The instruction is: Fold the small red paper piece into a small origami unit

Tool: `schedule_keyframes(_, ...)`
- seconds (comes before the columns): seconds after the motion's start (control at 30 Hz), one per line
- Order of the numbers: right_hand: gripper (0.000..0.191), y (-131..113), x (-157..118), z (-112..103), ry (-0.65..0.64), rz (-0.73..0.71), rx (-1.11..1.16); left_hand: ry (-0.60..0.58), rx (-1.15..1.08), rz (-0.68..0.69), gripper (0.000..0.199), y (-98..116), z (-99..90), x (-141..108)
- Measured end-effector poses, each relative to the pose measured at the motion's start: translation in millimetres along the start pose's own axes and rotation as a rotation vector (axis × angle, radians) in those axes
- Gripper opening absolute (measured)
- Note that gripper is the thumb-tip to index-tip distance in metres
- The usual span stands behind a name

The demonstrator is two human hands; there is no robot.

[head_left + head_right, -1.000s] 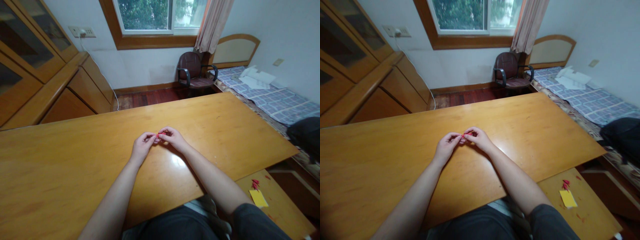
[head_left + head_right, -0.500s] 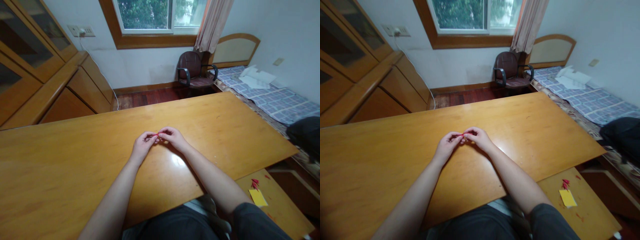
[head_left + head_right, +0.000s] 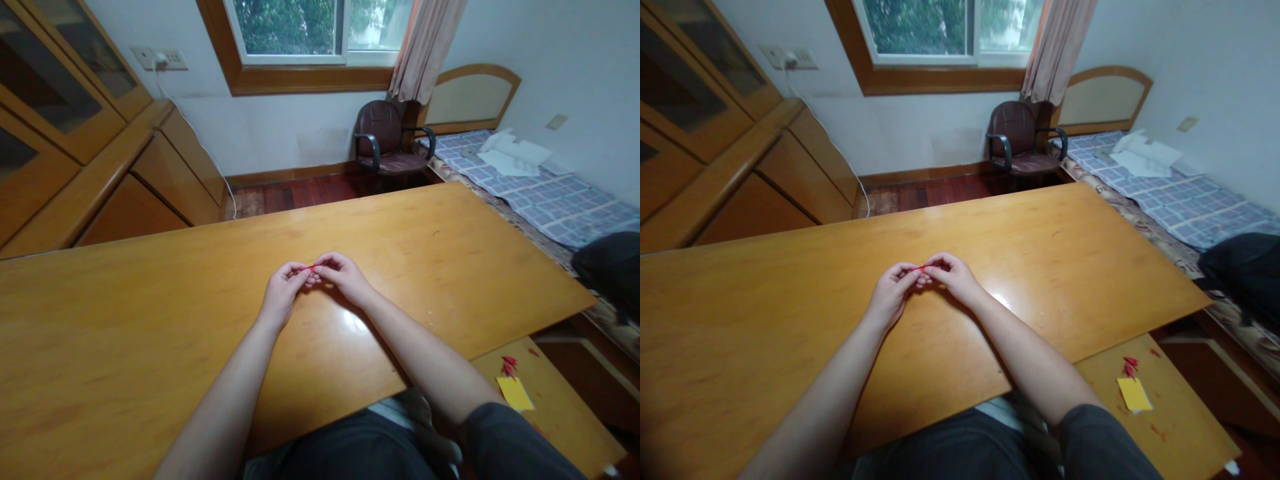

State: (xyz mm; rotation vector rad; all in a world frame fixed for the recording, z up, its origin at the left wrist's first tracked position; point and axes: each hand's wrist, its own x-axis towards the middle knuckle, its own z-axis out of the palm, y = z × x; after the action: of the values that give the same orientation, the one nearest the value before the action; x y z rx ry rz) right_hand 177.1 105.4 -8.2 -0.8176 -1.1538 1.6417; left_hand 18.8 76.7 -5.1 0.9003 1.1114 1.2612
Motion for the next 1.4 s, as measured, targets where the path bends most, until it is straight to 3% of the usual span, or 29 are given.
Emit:
schedule_keyframes(0.43,0.032,-1.4,-2.3,2.8,-0.045,0.000,-0.037,0.004,-0.040,-0.019,0.029,1.3,-2.2,1.1)
schedule_keyframes(0.87,0.025,2.2,-1.6,2.7,0.003,-0.041,-0.083,0.039,-0.067,-0.033,0.028,3.1,0.5,0.2)
schedule_keyframes(1.1,0.023,6.1,-0.4,-1.7,-0.022,-0.114,-0.216,0.050,-0.045,-0.028,0.026,3.4,0.1,0.4)
schedule_keyframes(1.23,0.018,3.1,-0.5,-3.5,-0.016,-0.233,-0.439,0.035,-0.031,-0.025,0.026,2.9,0.0,0.9)
schedule_keyframes(1.4,0.016,0.3,-1.4,-3.7,0.003,-0.244,-0.446,0.027,-0.070,-0.043,0.029,2.1,-0.4,1.6)
